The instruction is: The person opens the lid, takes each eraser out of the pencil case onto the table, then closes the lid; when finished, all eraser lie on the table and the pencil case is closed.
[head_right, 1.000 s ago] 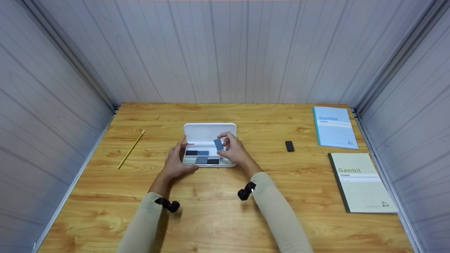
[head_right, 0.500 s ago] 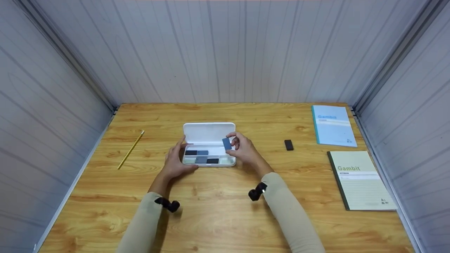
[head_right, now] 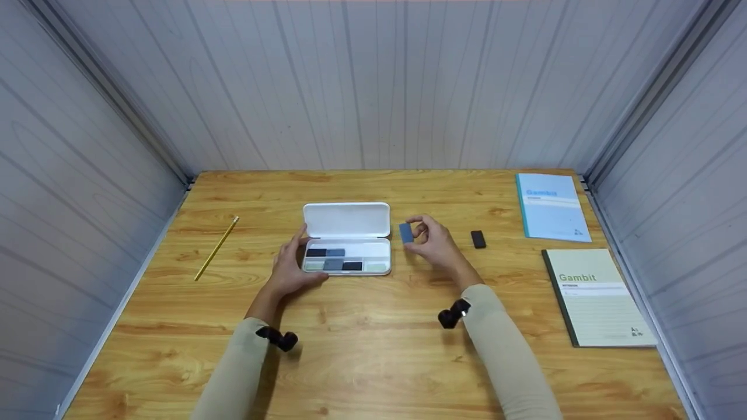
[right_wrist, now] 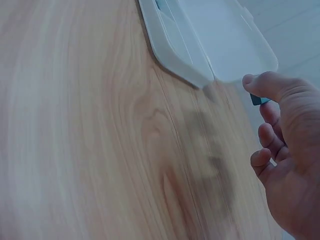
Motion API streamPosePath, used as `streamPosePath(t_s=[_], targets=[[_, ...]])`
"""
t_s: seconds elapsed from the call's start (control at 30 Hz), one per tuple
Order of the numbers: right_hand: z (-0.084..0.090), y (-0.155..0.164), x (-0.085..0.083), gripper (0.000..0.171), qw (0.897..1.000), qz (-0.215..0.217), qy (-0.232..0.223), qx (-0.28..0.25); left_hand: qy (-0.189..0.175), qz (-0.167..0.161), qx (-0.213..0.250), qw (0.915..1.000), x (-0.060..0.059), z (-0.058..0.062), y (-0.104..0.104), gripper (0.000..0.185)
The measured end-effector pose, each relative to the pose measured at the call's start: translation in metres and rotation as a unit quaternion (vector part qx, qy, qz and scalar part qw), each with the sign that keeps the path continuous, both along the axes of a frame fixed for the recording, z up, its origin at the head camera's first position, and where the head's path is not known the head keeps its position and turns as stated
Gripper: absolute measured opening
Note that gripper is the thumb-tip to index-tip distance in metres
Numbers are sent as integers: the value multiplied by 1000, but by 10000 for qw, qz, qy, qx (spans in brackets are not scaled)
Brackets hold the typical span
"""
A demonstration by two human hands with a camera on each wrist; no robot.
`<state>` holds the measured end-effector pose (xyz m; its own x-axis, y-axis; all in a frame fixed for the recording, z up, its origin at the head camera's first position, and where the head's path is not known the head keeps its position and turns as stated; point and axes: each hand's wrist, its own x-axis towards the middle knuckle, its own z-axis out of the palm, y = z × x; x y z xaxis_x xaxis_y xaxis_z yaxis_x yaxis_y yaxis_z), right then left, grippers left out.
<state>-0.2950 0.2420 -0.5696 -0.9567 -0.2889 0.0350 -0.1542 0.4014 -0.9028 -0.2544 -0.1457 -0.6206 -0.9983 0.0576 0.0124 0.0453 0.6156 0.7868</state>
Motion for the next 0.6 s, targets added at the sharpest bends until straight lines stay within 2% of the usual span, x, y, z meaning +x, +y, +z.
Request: streamPosePath(t_s=[0.2,0.47,0.6], targets=[[-1,24,0,54,9988,-258,38,417,-14,-45,31,10000,0,-2,-1,135],[-2,56,3,53,9956,-444,200,798,123,-91,27,9999,0,-4,-2,136],[-2,69,4,54,9940,-478,250,955,80,-92,52,9999,1,-4,-2,136]])
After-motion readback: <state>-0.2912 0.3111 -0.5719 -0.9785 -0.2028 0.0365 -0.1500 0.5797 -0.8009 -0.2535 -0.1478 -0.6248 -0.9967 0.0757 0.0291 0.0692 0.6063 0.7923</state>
